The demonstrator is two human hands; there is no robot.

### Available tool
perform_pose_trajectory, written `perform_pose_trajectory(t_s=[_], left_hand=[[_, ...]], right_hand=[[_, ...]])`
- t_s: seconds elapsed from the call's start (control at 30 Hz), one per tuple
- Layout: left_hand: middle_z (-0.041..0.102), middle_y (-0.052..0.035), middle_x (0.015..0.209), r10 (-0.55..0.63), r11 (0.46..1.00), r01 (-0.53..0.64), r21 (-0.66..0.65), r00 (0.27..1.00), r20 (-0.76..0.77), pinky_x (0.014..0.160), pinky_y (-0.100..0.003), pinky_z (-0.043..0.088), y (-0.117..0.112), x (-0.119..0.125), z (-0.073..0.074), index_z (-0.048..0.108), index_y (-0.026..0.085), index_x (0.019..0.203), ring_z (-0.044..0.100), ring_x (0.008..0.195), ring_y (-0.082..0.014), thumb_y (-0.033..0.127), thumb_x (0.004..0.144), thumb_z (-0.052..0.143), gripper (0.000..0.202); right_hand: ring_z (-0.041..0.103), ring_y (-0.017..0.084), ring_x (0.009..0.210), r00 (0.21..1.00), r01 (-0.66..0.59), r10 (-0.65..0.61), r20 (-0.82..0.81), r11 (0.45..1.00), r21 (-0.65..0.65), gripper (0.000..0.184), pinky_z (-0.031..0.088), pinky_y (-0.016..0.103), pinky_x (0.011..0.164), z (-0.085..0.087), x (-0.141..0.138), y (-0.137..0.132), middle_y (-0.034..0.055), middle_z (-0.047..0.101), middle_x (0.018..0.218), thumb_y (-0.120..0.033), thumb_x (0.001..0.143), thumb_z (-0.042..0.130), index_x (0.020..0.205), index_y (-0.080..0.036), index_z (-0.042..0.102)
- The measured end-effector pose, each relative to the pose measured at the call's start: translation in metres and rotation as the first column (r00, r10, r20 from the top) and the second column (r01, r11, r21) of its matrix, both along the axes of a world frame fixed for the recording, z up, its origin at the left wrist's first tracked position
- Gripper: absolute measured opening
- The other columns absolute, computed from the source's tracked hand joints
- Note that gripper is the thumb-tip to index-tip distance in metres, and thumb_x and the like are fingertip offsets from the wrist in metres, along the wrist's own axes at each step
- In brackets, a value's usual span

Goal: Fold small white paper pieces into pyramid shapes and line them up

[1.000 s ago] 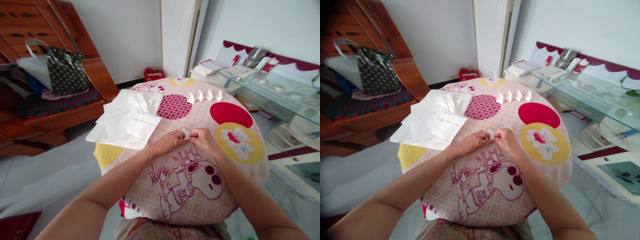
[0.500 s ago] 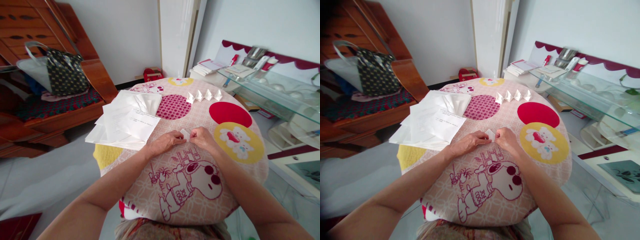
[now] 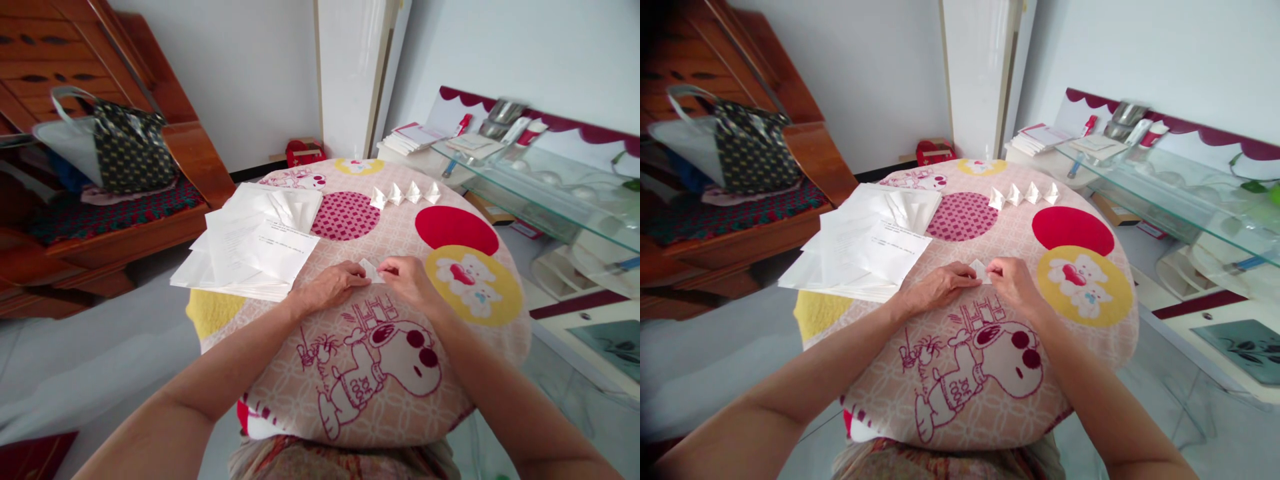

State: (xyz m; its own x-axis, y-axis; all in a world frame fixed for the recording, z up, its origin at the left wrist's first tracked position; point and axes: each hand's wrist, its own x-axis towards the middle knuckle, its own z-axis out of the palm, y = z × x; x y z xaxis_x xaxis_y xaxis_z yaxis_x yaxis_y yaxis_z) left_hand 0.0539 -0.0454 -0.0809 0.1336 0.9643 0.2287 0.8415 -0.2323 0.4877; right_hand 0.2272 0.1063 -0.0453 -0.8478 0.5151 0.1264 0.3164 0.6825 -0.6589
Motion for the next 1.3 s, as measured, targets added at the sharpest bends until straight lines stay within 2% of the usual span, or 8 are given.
perform_pose_trajectory(t_s=[0.17,0.33,0.5,0.6,0.7,0.93,1.1,1.3], left_hand=[[0.075,-0.0073,0.111,0.148,0.989,-0.146,-0.026,0.983,0.106,0.098,-0.033,0.054,0.009,0.006,0.003,0.079,0.019,0.104,0.070,0.103,-0.0184,0.007,0.091,0.052,0.032],[0.074,-0.0048,0.092,0.407,0.910,-0.394,-0.133,0.909,0.091,0.082,-0.029,0.054,0.025,0.017,0.012,0.076,0.016,0.094,0.068,0.083,-0.0175,0.010,0.085,0.060,0.020],[0.073,-0.0061,0.088,0.507,0.851,-0.493,-0.178,0.861,0.037,0.077,-0.031,0.052,0.033,0.030,0.017,0.075,0.016,0.089,0.066,0.080,-0.0196,0.022,0.085,0.067,0.011],[0.073,-0.0068,0.092,0.520,0.845,-0.504,-0.181,0.853,0.050,0.079,-0.032,0.052,0.034,0.032,0.017,0.075,0.016,0.090,0.065,0.082,-0.0200,0.023,0.083,0.068,0.012],[0.073,-0.0056,0.093,0.511,0.852,-0.489,-0.189,0.854,0.097,0.078,-0.030,0.052,0.034,0.029,0.015,0.076,0.016,0.091,0.064,0.081,-0.0181,0.014,0.078,0.066,0.017],[0.070,-0.0018,0.079,0.476,0.878,-0.434,-0.204,0.840,0.261,0.070,-0.026,0.050,0.031,0.013,0.005,0.078,0.016,0.089,0.061,0.072,-0.0147,-0.001,0.064,0.057,0.037],[0.072,-0.0015,0.081,0.422,0.906,-0.376,-0.193,0.828,0.369,0.071,-0.026,0.051,0.026,0.001,0.001,0.078,0.016,0.089,0.062,0.074,-0.0146,-0.004,0.059,0.053,0.044],[0.071,-0.0028,0.081,0.379,0.925,-0.330,-0.188,0.832,0.405,0.068,-0.025,0.051,0.018,-0.014,-0.008,0.079,0.015,0.091,0.063,0.074,-0.0149,-0.002,0.057,0.050,0.048]], right_hand=[[0.061,0.015,0.062,0.988,0.049,-0.045,0.149,0.998,-0.025,0.014,0.040,0.026,0.061,-0.008,-0.020,-0.006,0.0025,0.070,0.063,-0.009,0.074,0.066,0.064,-0.017,0.071],[0.055,0.013,0.053,0.968,0.086,-0.060,0.245,0.992,-0.097,0.015,0.037,0.025,0.054,-0.004,-0.028,0.002,-0.0018,0.060,0.052,-0.012,0.072,0.073,0.060,-0.018,0.067],[0.054,0.013,0.051,0.961,0.089,-0.060,0.270,0.991,-0.096,0.020,0.037,0.025,0.051,-0.001,-0.031,0.002,-0.0010,0.059,0.050,-0.010,0.071,0.074,0.057,-0.019,0.063],[0.056,0.014,0.053,0.955,0.091,-0.068,0.287,0.994,-0.068,0.016,0.038,0.025,0.053,-0.002,-0.031,0.002,0.0004,0.062,0.053,-0.010,0.071,0.073,0.059,-0.018,0.066],[0.059,0.015,0.057,0.947,0.099,-0.075,0.312,0.993,-0.060,0.011,0.040,0.026,0.056,-0.002,-0.031,0.002,0.0020,0.065,0.057,-0.012,0.072,0.074,0.064,-0.017,0.070],[0.058,0.014,0.057,0.954,0.116,-0.087,0.287,0.990,-0.085,0.013,0.040,0.027,0.059,0.000,-0.030,-0.001,0.0012,0.064,0.058,-0.010,0.072,0.074,0.063,-0.017,0.069],[0.054,0.013,0.052,0.958,0.128,-0.093,0.271,0.985,-0.116,0.017,0.038,0.026,0.056,-0.001,-0.030,-0.002,-0.0020,0.059,0.053,-0.010,0.072,0.074,0.060,-0.018,0.065],[0.052,0.012,0.051,0.966,0.116,-0.085,0.243,0.986,-0.116,0.019,0.037,0.027,0.056,-0.006,-0.030,0.000,-0.0031,0.058,0.051,-0.010,0.070,0.076,0.058,-0.018,0.064]])
